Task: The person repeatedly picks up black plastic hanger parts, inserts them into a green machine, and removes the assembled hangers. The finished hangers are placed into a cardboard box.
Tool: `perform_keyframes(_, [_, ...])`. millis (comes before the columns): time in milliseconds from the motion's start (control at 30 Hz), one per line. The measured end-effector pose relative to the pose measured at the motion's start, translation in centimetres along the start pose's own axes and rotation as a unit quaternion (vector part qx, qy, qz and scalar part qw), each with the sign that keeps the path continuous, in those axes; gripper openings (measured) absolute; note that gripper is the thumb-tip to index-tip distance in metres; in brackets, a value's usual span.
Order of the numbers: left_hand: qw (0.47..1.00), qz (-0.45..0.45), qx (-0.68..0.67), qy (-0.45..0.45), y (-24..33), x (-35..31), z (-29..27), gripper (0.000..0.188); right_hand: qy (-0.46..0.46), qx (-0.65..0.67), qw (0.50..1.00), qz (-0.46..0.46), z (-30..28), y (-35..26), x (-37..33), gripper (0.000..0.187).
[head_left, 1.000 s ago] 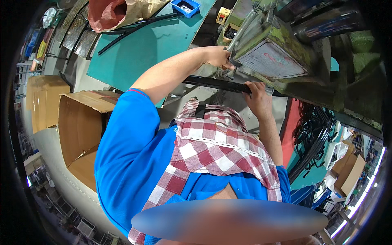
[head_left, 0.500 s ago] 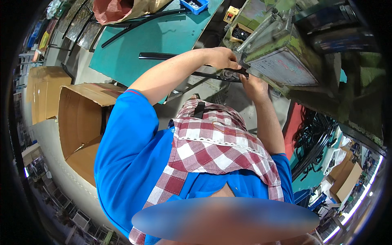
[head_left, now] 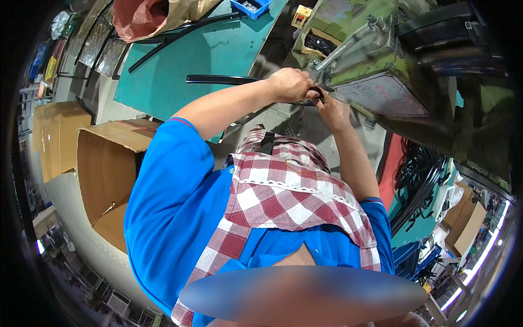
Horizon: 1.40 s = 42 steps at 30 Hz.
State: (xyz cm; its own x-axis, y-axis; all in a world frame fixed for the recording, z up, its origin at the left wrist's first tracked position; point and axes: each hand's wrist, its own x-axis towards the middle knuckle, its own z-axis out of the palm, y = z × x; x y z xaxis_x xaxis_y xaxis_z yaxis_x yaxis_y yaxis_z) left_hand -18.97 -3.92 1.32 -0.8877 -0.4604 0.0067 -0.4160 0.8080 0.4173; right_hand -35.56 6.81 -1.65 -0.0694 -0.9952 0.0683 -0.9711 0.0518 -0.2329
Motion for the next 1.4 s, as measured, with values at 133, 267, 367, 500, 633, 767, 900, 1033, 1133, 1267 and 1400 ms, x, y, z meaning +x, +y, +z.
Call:
perform_keyframes(133, [0.999,0.032,0.036,-0.014,0.3,0.6,0.4,0.051,0.015,0.021,0.999,-0.02,0.3,1.1,-0.4,0.042])
perform_keyframes(267, [0.995,0.04,0.042,-0.079,0.7,1.5,0.0,0.05,0.003,0.031,0.999,-0.014,1.0,2.1,-0.4,0.044])
perform_keyframes(367, [0.994,0.028,0.015,-0.103,0.6,1.7,0.2,0.047,-0.055,0.031,0.998,0.023,1.2,2.5,-0.2,0.044])
perform_keyframes(500, [0.996,0.051,-0.039,-0.06,-0.1,1.8,0.9,0.045,-0.1,0.063,0.991,0.063,0.1,3.2,-0.7,0.044])
perform_keyframes(633, [0.975,-0.027,-0.119,-0.184,-1.4,2.6,0.5,0.043,-0.047,0.048,0.996,0.059,-0.8,4.4,-1.0,0.045])
perform_keyframes(767, [0.936,-0.099,-0.206,-0.268,-2.3,3.5,-0.4,0.047,-0.029,0.026,0.997,0.068,-0.7,4.9,-1.3,0.047])
perform_keyframes(900, [0.914,-0.128,-0.249,-0.294,-2.0,4.3,-0.3,0.046,0.001,0.01,0.999,0.044,-0.8,5.5,-1.9,0.044])
perform_keyframes(1033, [0.902,-0.118,-0.288,-0.3,-1.8,4.9,0.1,0.042,-0.074,0.073,0.988,0.109,-0.6,6.2,-2.2,0.049])
perform_keyframes(1133, [0.896,-0.121,-0.286,-0.318,-1.9,5.2,-0.2,0.041,0.053,0.018,0.998,0.001,-0.2,6.4,-2.4,0.047])
perform_keyframes(1267, [0.903,-0.116,-0.274,-0.31,-2.1,5.0,-0.7,0.041,0.086,0.008,0.995,-0.045,0.1,6.4,-2.4,0.046])
perform_keyframes(1400, [0.906,-0.11,-0.279,-0.3,-2.1,4.6,-0.5,0.04,0.062,0.02,0.998,-0.02,0.0,6.3,-2.3,0.044])
